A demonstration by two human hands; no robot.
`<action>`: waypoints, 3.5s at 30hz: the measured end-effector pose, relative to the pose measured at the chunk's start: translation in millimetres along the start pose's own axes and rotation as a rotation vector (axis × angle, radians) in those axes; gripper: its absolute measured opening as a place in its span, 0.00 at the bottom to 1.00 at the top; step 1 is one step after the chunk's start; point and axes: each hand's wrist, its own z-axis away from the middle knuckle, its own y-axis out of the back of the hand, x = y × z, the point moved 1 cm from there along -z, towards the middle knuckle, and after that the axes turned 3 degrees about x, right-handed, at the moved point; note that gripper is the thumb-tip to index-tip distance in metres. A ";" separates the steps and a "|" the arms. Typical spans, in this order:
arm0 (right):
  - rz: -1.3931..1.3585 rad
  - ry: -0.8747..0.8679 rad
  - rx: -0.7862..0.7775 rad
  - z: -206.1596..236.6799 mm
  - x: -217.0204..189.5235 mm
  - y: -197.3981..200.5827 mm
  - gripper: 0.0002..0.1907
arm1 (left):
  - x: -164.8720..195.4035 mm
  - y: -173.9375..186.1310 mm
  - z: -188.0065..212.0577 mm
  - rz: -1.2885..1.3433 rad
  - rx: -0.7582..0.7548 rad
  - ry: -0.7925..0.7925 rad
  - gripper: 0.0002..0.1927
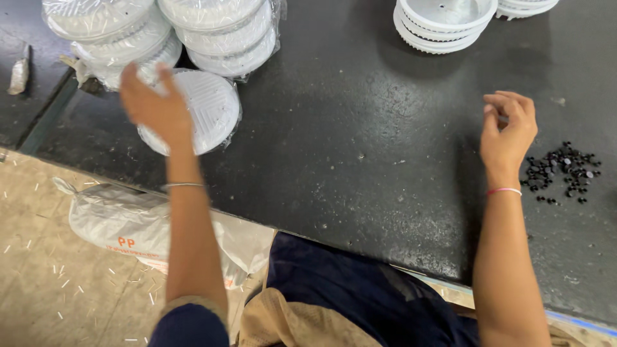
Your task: The person unpacks a white plastic component from a plastic bag, wipes its interior with a cloth, places small black beads into the center hole, and then stacks the component with others. The process is repeated for multiple components.
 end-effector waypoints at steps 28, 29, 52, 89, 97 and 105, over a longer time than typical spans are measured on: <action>-0.329 -0.259 -0.204 3.5 -44.9 -7.2 0.16 | 189.8 -87.5 207.2 0.693 -0.706 0.292 0.38; -0.328 -0.232 -0.208 3.0 -43.0 -8.2 0.18 | 198.2 -86.0 212.3 0.713 -0.709 0.389 0.39; -0.650 -0.251 -0.199 -18.5 -32.2 21.6 0.33 | 336.5 -39.4 198.8 1.396 -1.100 0.190 0.29; -0.426 -0.109 0.130 -33.3 -43.5 88.8 0.04 | 433.4 -20.5 213.0 0.902 -0.798 -0.267 0.08; -0.651 -0.063 0.206 -31.7 -19.6 85.2 0.05 | 414.5 -41.5 222.3 1.026 -0.581 -0.131 0.07; -0.865 -0.463 0.125 -32.8 3.8 66.2 0.04 | 391.1 -58.2 185.2 1.035 -0.379 -0.067 0.05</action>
